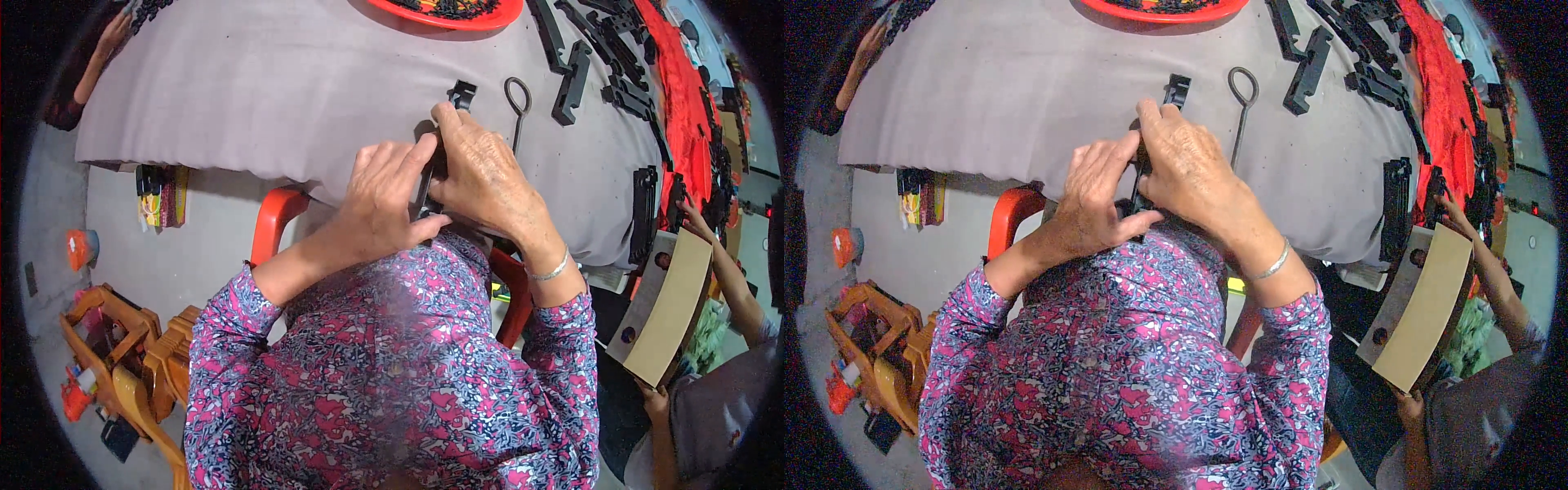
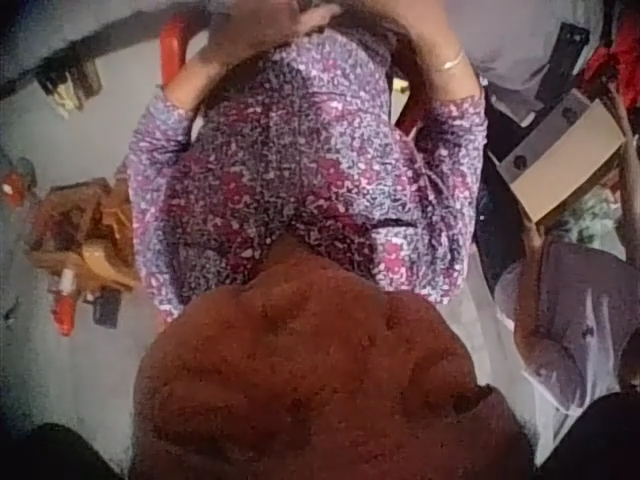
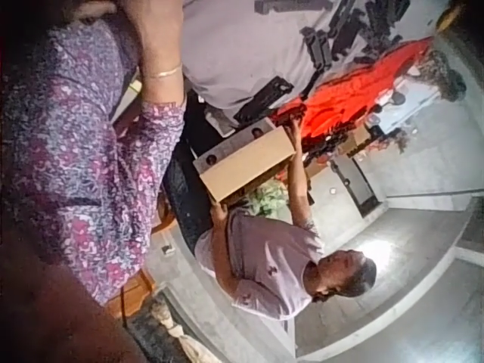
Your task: The person installs internal components into black plastic housings using a metal hook tool, manipulating small plastic parts and metal springs from a red tray into the housings.
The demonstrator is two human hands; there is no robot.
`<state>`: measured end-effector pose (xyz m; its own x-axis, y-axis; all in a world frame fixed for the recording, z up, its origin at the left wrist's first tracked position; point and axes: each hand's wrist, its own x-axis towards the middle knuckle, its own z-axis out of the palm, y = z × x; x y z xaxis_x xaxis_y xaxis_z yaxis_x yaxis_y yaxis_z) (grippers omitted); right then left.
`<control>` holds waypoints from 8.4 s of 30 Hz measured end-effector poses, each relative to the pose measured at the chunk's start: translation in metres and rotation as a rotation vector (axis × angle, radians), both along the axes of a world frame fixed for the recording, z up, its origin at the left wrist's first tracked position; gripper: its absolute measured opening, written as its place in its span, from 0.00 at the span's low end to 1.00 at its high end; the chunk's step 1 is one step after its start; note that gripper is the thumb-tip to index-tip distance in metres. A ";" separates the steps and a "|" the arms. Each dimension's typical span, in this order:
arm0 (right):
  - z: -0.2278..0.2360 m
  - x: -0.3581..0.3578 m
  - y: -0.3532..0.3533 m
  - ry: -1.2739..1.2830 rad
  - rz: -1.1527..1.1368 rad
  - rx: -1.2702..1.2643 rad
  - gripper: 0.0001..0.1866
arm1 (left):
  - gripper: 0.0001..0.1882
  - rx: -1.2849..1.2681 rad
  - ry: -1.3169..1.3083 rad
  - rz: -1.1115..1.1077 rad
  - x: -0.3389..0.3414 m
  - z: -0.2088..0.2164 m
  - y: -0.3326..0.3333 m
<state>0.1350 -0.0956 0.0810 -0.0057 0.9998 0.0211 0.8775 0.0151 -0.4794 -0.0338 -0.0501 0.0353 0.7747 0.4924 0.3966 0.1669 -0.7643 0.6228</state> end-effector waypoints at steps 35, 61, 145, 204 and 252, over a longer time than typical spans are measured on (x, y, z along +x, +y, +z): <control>-0.047 0.199 0.010 -0.095 -0.943 0.308 0.29 | 0.34 0.171 0.318 0.774 -0.107 -0.019 0.151; -0.008 0.047 -0.020 0.023 -0.054 0.417 0.13 | 0.37 0.178 -0.224 0.312 -0.013 0.047 0.064; -0.032 0.176 0.233 0.108 -0.363 0.192 0.16 | 0.21 -0.004 0.147 -0.129 0.003 0.014 0.047; -0.011 -0.007 -0.061 0.148 -0.354 0.297 0.09 | 0.09 -0.067 0.117 -0.381 0.035 0.000 0.061; -0.007 0.062 -0.037 0.504 -0.481 0.378 0.05 | 0.17 -0.044 0.132 -0.165 0.001 0.023 0.048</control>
<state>0.1973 -0.1326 0.0740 0.5258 0.8145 0.2452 0.5078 -0.0693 -0.8587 -0.0325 -0.0022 0.0584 0.8902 0.3688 0.2675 0.1236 -0.7607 0.6372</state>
